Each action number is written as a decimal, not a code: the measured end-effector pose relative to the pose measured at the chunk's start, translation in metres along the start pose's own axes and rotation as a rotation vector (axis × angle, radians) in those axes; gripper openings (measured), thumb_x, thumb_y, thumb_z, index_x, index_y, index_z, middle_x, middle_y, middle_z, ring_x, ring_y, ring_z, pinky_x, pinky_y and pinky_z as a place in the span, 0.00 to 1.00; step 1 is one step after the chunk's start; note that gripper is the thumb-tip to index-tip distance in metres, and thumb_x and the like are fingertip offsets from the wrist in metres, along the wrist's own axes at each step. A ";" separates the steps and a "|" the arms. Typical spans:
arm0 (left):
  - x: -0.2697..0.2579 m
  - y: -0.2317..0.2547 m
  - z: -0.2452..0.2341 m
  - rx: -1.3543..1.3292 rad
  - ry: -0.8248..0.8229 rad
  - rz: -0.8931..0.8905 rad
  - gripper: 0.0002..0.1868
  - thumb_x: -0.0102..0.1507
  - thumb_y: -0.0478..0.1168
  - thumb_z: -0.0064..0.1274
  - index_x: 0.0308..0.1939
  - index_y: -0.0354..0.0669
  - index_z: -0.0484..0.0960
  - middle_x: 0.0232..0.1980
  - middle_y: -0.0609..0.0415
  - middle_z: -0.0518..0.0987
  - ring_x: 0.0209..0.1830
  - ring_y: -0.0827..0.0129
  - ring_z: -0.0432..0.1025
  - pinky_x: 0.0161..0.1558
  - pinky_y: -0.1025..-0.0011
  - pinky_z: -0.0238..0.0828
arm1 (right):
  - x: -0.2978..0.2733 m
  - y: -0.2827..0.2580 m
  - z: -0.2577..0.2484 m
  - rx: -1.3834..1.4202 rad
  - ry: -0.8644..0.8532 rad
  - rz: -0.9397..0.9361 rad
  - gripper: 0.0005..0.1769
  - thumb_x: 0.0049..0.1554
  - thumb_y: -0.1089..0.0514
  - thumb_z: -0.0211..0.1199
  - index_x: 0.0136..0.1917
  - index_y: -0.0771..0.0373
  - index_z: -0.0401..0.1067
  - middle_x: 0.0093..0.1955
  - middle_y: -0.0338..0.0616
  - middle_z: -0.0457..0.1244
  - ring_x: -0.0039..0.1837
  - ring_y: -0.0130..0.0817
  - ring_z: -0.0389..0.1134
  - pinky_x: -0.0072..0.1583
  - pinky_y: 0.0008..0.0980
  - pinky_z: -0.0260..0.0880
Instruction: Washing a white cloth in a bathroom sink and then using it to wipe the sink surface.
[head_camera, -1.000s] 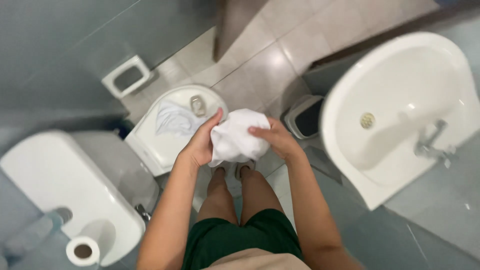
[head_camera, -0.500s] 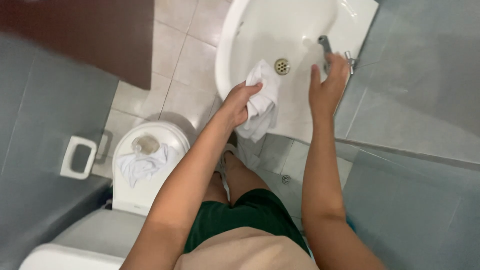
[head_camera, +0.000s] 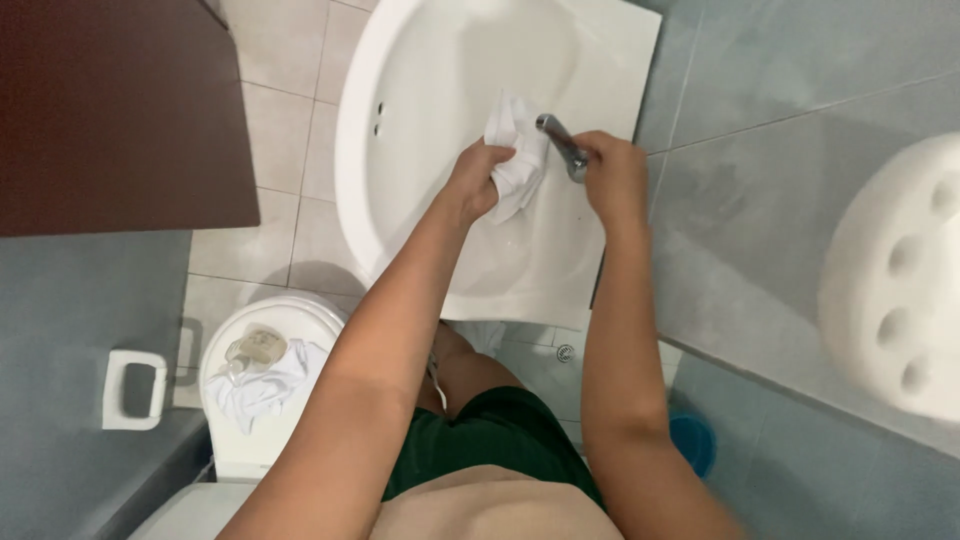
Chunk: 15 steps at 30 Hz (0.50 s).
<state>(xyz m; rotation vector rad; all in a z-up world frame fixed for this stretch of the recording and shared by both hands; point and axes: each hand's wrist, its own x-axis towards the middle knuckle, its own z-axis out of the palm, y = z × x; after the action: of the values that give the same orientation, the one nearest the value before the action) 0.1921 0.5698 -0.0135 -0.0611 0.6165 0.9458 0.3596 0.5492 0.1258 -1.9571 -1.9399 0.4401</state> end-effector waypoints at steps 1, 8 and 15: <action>0.008 -0.007 -0.002 -0.001 0.000 -0.003 0.32 0.63 0.24 0.39 0.72 0.34 0.61 0.65 0.39 0.73 0.62 0.51 0.73 0.63 0.57 0.73 | -0.002 0.002 -0.004 -0.002 -0.001 0.002 0.15 0.58 0.70 0.58 0.54 0.62 0.81 0.48 0.56 0.71 0.47 0.48 0.74 0.50 0.43 0.73; 0.010 0.006 -0.003 -0.023 0.019 0.004 0.32 0.60 0.23 0.40 0.71 0.29 0.62 0.64 0.37 0.72 0.61 0.48 0.73 0.64 0.55 0.73 | -0.007 0.001 -0.007 -0.046 -0.018 -0.077 0.23 0.52 0.77 0.58 0.57 0.60 0.81 0.46 0.55 0.68 0.50 0.53 0.68 0.52 0.46 0.69; 0.000 0.002 -0.010 -0.083 0.006 -0.037 0.31 0.60 0.24 0.40 0.70 0.27 0.62 0.64 0.36 0.73 0.63 0.48 0.72 0.65 0.56 0.72 | -0.008 -0.001 -0.007 -0.030 -0.050 -0.081 0.21 0.55 0.75 0.59 0.58 0.61 0.80 0.48 0.55 0.69 0.50 0.52 0.69 0.52 0.47 0.69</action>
<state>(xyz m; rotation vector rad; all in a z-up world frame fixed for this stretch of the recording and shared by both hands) 0.1862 0.5681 -0.0216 -0.1488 0.5801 0.9355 0.3615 0.5412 0.1324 -1.8943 -2.0600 0.4448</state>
